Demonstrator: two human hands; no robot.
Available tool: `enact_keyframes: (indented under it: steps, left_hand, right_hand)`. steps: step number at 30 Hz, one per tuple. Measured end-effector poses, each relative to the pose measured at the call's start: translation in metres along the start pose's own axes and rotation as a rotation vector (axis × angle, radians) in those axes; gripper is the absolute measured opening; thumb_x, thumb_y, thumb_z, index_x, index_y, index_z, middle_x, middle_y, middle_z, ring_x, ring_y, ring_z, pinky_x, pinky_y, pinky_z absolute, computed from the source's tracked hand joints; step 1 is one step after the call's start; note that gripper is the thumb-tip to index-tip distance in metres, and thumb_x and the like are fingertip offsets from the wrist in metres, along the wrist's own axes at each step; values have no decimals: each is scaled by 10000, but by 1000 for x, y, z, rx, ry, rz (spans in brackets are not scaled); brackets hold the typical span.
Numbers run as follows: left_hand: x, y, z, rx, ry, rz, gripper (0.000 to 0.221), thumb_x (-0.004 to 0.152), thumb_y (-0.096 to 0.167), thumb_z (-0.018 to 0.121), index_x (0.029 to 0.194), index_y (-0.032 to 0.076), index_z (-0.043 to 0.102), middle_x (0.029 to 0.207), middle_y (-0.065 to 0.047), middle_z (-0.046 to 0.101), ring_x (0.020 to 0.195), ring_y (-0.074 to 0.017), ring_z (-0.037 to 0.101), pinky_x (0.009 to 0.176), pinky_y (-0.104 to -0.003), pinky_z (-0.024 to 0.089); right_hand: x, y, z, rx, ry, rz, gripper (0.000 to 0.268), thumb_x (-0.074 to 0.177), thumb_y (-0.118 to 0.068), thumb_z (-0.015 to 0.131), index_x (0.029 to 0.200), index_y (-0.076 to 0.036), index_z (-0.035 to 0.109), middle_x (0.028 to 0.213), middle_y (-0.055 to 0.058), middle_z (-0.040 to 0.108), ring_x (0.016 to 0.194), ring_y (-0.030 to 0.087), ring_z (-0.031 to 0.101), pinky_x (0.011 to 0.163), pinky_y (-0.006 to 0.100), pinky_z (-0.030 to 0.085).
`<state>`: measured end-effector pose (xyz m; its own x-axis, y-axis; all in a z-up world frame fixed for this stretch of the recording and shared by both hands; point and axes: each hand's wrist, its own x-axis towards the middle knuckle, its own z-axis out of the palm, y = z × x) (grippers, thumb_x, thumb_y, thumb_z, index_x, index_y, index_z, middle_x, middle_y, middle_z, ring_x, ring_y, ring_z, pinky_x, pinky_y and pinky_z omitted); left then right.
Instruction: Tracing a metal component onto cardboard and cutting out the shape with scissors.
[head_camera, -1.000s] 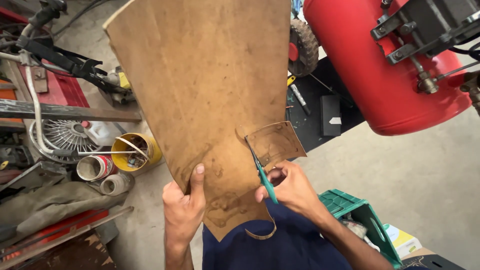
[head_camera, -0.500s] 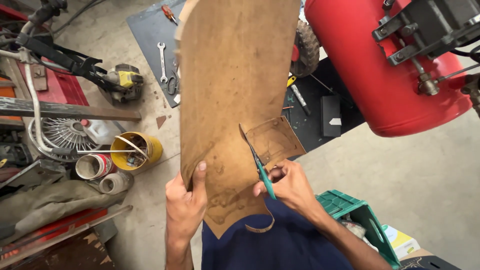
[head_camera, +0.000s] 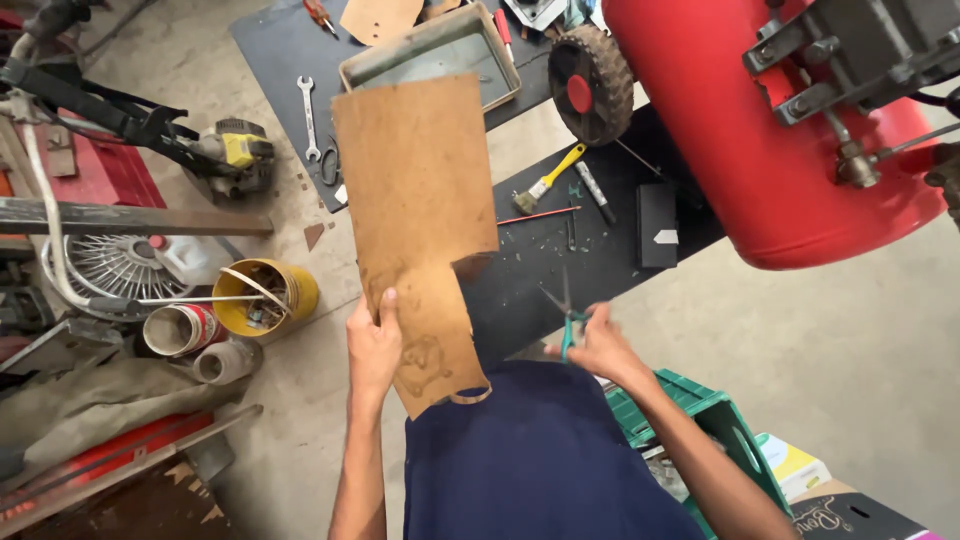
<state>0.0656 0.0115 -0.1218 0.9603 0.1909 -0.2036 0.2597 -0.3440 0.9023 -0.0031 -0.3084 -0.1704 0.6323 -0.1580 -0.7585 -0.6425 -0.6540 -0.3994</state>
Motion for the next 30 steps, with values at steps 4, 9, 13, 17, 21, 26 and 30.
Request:
enact_keyframes:
  steps: [4,9,13,17,21,26,30]
  left_hand:
    - [-4,-9,3,-38,15,-63,218,1075,181,557,1135,60,728,988,-179,772,933,-218,708,837,-460,570]
    - [-8,-16,-2,-61,54,-90,192,1067,182,591,1113,62,733,992,-161,778,901,-168,674,817,-455,571]
    - [-6,-36,-3,-72,86,-86,189,1064,171,598,1103,48,735,967,-167,776,872,-158,657,793,-446,569]
    - [-9,-44,-6,-73,106,-137,206,1056,208,610,1136,71,742,1005,-171,775,910,-178,688,791,-457,574]
    - [-4,-57,-3,-104,97,-185,222,1049,200,618,1177,64,739,1035,-180,773,948,-187,694,804,-465,580]
    - [24,-142,32,-168,-7,-308,332,1021,241,643,1257,14,698,1112,-222,745,1001,-284,699,847,-503,564]
    - [45,-221,64,-21,-72,-326,364,986,229,658,1287,26,678,1123,-222,746,1018,-332,721,833,-518,555]
  right_hand:
    - [97,38,28,-219,213,-48,1011,702,-382,962,1363,17,311,1393,330,519,1363,514,484,1030,638,507]
    - [144,7,28,-598,137,-105,1099,641,-311,1010,1354,113,289,1104,321,701,1094,499,701,929,593,563]
    - [195,23,45,-628,200,-213,885,566,-232,1032,1191,81,490,929,274,740,917,487,742,732,565,607]
    - [206,32,57,-817,278,-427,651,597,-286,991,1036,8,611,787,140,731,744,372,764,586,478,619]
    - [156,1,24,-743,325,-604,729,673,-353,958,1175,-1,566,1049,159,598,940,413,721,756,517,640]
    - [169,9,7,-124,11,-397,404,698,-193,924,863,-14,602,761,168,647,654,351,653,578,403,515]
    - [197,39,28,336,-32,-293,399,719,-172,919,695,-70,534,524,55,552,324,146,502,275,241,335]
